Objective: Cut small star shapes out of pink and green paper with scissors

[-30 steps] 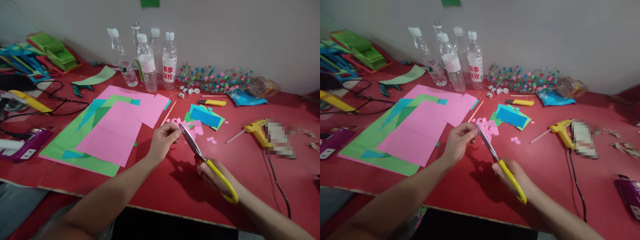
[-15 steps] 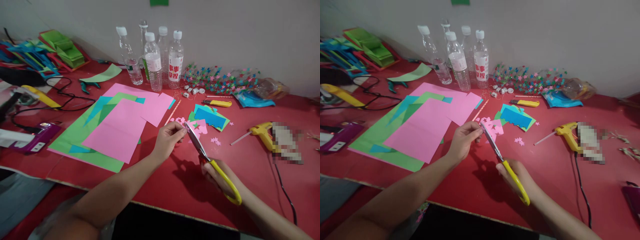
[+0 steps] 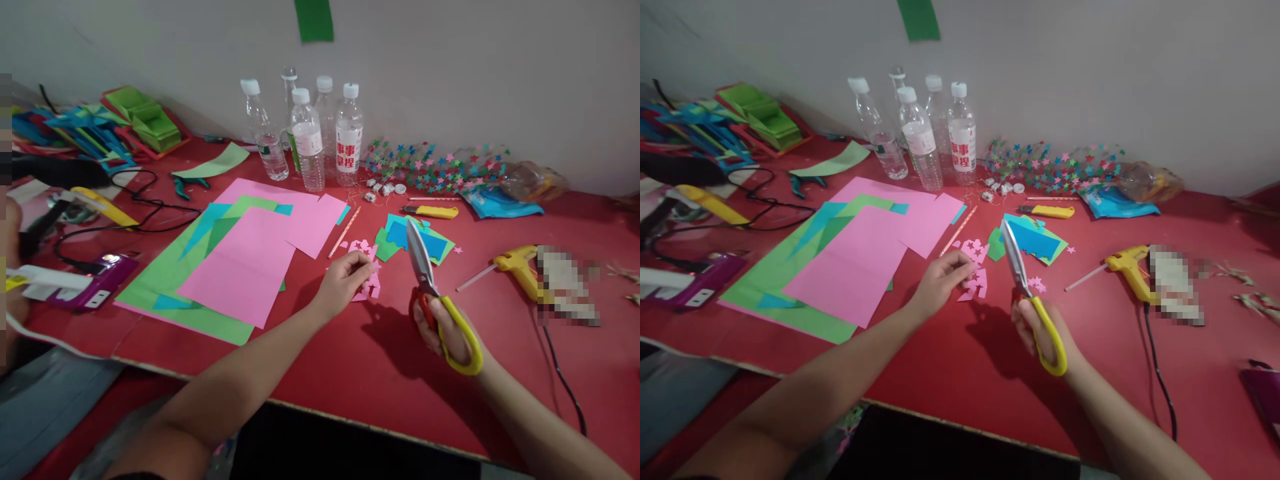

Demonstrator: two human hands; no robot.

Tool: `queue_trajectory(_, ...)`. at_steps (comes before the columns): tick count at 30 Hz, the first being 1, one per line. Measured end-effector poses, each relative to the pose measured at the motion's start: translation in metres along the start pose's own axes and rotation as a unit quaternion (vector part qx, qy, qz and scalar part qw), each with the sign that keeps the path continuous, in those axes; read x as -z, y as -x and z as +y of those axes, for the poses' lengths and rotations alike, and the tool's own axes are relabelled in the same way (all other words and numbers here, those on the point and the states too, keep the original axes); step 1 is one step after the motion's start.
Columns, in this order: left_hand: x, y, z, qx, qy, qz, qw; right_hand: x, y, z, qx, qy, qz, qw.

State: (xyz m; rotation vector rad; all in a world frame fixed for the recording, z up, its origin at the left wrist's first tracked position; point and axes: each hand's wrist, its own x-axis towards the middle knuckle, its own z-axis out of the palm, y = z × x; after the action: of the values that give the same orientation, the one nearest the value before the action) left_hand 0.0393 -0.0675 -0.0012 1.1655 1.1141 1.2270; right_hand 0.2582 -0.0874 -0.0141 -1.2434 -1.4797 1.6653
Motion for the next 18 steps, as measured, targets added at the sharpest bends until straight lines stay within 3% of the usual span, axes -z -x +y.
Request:
queue_trajectory(3,0.001,-0.002,-0.002,-0.009,-0.068,-0.061,0.996,0.014,-0.011,0.002,0.080,-0.036,0.038,0.995)
queue_trajectory(5,0.000,-0.002,0.000,-0.026,-0.130,-0.085,0.988,0.024,-0.018,0.000,0.121,-0.024,0.096,0.988)
queue_trajectory(10,-0.010,0.000,0.009,-0.042,-0.320,-0.151,0.934,0.049,-0.033,-0.009,0.162,-0.057,0.233,0.957)
queue_trajectory(14,-0.029,-0.006,0.015,-0.071,-0.419,-0.209,0.881,0.058,-0.039,-0.014,0.186,-0.136,0.244,0.942)
queue_trajectory(18,-0.058,-0.027,0.011,-0.114,-0.453,-0.225,0.855,0.060,-0.041,-0.014,0.189,-0.150,0.250,0.938)
